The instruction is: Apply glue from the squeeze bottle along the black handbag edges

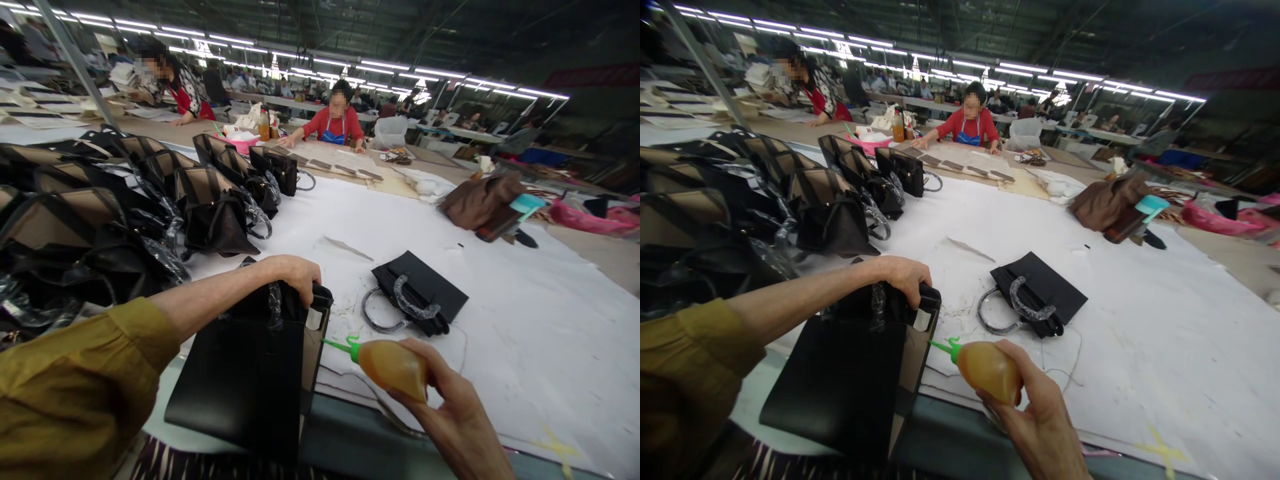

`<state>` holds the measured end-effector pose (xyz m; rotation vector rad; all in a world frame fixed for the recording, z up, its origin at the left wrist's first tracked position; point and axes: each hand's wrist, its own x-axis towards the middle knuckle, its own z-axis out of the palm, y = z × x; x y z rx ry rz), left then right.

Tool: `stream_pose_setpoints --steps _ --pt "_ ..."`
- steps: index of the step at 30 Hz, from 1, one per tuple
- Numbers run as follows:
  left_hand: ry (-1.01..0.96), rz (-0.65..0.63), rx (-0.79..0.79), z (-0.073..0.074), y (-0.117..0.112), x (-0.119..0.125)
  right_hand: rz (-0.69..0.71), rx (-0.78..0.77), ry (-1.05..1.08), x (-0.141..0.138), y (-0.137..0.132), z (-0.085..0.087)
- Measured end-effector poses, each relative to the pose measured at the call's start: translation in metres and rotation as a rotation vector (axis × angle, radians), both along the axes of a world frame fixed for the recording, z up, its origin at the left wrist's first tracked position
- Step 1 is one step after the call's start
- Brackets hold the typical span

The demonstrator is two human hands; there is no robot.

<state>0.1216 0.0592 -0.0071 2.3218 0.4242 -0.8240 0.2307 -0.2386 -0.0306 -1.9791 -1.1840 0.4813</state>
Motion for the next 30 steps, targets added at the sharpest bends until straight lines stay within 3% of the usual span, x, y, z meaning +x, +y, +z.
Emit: stream_pose_setpoints --steps 10,18,25,30 --pt "0.001 -0.001 0.01 0.003 -0.002 -0.001 -0.079 0.101 -0.027 0.0 0.015 0.006" --pt "-0.018 -0.006 0.025 0.0 -0.001 0.0 0.027 0.008 -0.018 -0.001 0.003 -0.006" --pt "-0.014 -0.016 0.043 0.0 -0.002 0.0 -0.075 0.002 0.12 -0.014 0.002 -0.003" --pt "-0.012 -0.021 0.05 0.002 -0.002 -0.001 -0.045 -0.022 0.102 -0.014 -0.002 -0.005"
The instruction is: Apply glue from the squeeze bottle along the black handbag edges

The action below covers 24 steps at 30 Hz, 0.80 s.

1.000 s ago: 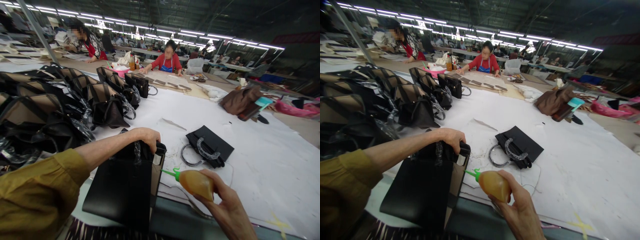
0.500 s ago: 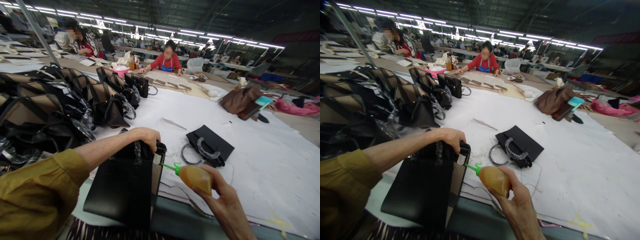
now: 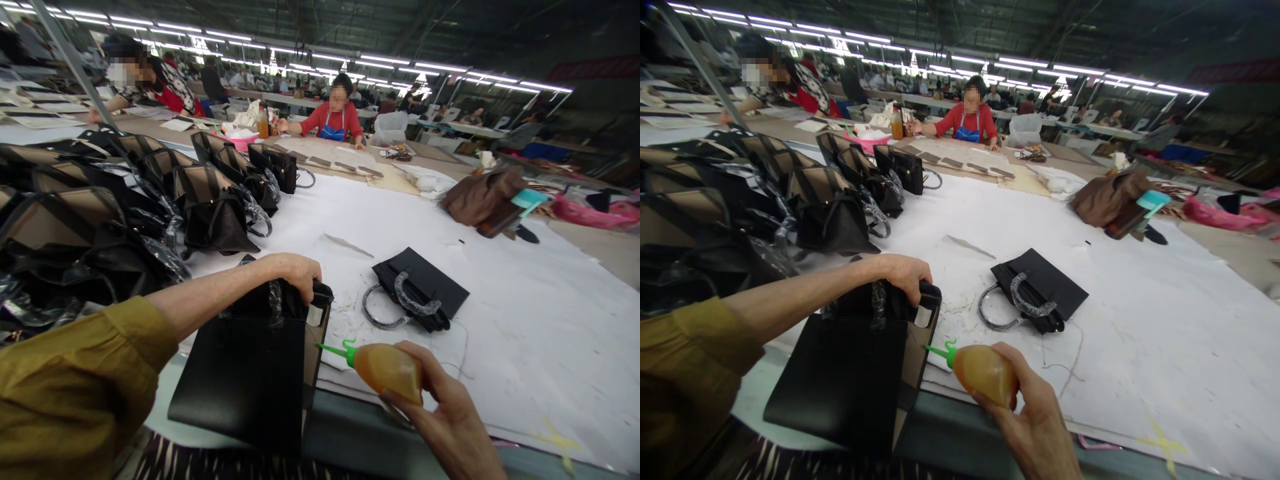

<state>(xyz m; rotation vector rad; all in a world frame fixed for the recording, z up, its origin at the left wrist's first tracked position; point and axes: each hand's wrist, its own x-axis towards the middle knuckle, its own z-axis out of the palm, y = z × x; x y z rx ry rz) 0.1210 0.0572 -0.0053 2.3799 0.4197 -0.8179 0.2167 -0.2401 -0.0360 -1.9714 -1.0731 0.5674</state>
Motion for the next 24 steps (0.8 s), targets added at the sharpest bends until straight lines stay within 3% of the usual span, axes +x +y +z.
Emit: stream_pose_setpoints --steps 12,19,24 --pt "-0.019 -0.043 0.062 0.006 -0.006 -0.001 0.134 -0.123 -0.115 0.008 -0.014 -0.008" --pt "-0.007 -0.078 0.069 0.01 -0.005 -0.001 0.045 -0.05 -0.101 0.008 0.001 0.006" --pt "-0.018 -0.091 0.074 0.012 -0.005 -0.003 0.024 -0.056 -0.099 0.011 0.003 0.007"
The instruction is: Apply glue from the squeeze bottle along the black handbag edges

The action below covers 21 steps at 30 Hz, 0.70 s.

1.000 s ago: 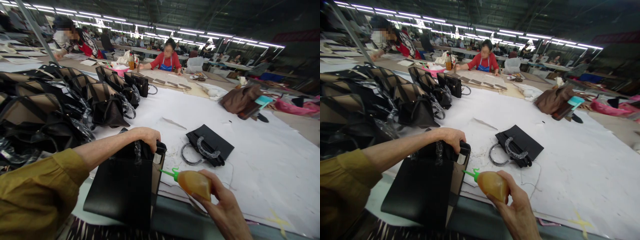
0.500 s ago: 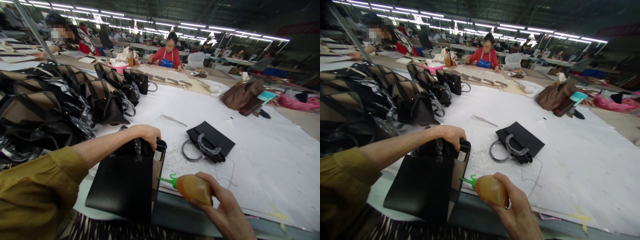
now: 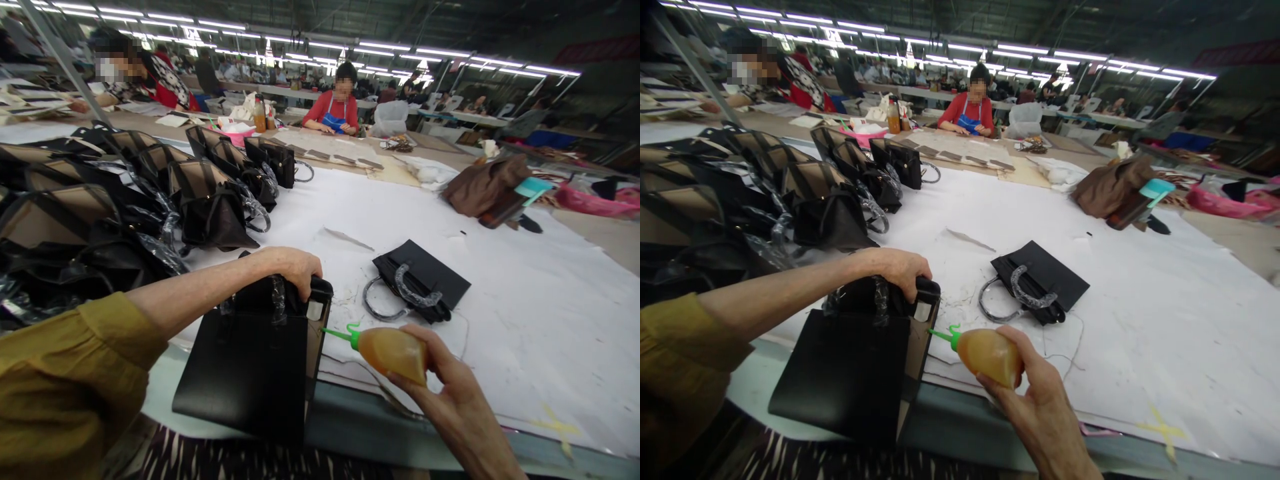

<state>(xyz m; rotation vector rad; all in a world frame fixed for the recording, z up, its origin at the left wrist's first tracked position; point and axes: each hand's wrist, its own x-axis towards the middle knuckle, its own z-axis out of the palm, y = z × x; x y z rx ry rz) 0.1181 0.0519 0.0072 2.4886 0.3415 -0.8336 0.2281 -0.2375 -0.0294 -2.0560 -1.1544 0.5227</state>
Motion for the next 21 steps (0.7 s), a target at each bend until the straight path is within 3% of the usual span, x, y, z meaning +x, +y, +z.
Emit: stream_pose_setpoints --steps 8,12,15,18,21 --pt "-0.102 -0.069 0.008 0.011 -0.012 -0.006 0.073 -0.114 0.1 -0.003 -0.019 -0.019" --pt "-0.125 -0.066 0.004 0.025 -0.016 -0.009 0.009 -0.099 0.214 -0.006 -0.021 -0.015" --pt "-0.155 -0.066 0.031 0.05 -0.021 -0.013 -0.098 0.031 0.379 -0.01 -0.017 0.002" --pt "-0.187 -0.042 0.109 0.088 -0.03 -0.016 -0.166 0.133 0.515 -0.009 -0.017 0.018" --pt "-0.199 0.0 0.235 0.122 -0.041 -0.014 -0.211 0.209 0.561 0.003 -0.019 0.02"
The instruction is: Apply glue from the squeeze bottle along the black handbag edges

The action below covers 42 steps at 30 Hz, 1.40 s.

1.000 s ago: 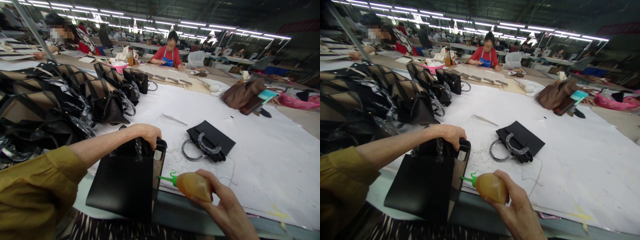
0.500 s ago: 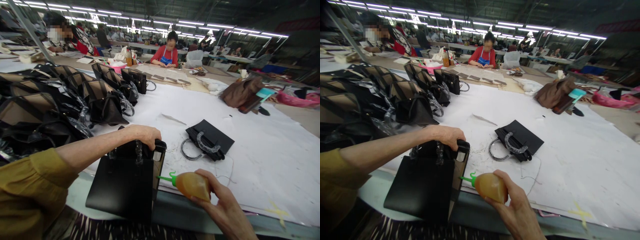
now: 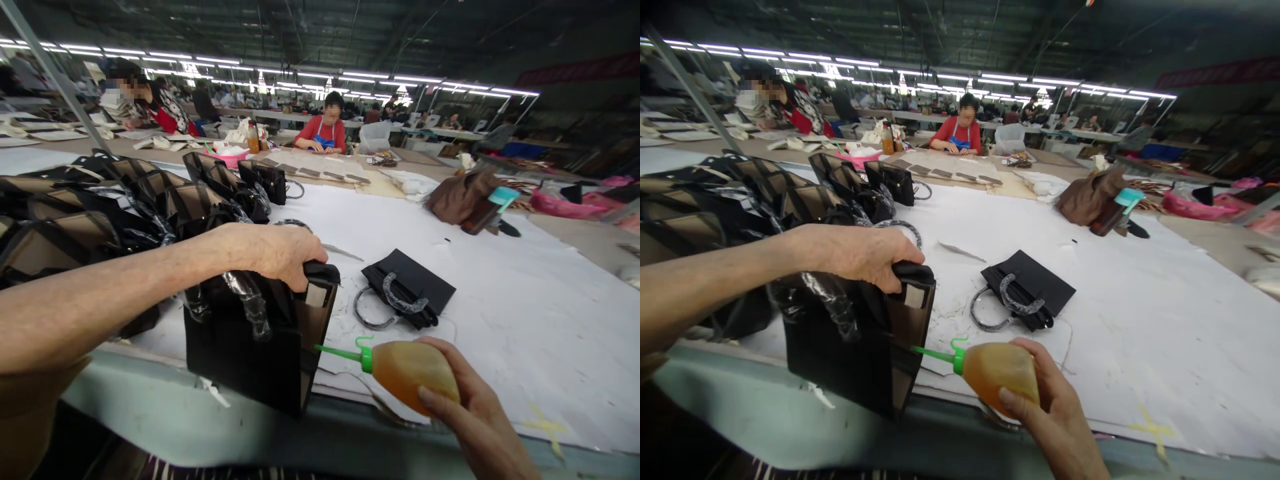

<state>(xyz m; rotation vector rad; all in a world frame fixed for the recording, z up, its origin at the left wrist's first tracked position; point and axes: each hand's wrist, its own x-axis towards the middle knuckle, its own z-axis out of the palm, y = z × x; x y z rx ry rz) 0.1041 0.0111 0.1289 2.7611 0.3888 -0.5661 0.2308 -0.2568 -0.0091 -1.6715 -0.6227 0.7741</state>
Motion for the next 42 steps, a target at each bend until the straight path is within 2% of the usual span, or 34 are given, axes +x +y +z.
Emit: stream_pose_setpoints --steps 2,5,11,16,20,24,30,38,42 --pt "-0.025 0.023 0.08 0.013 -0.004 0.004 -0.016 0.054 0.011 0.01 -0.001 -0.006" --pt "-0.072 0.018 0.182 0.013 -0.003 0.01 -0.05 0.125 0.046 0.021 0.001 -0.019" --pt "-0.08 -0.05 0.316 -0.025 -0.001 0.018 -0.09 0.167 0.142 0.026 0.009 -0.035" --pt "-0.084 -0.069 0.361 -0.055 -0.007 0.026 -0.025 0.181 0.165 0.037 0.013 -0.045" --pt "-0.127 -0.041 0.372 -0.072 0.0 0.036 -0.006 0.197 0.153 0.044 0.018 -0.045" --pt "-0.176 0.012 0.373 -0.082 0.016 0.047 -0.011 0.217 0.133 0.051 0.027 -0.042" --pt "-0.182 0.025 0.361 -0.088 0.026 0.052 -0.054 0.18 0.003 0.062 0.043 -0.03" --pt "-0.146 -0.007 0.383 -0.082 0.017 0.048 0.024 0.126 -0.251 0.068 0.054 -0.019" --pt "-0.136 -0.018 0.403 -0.081 0.013 0.045 0.03 0.184 -0.323 0.066 0.061 -0.013"
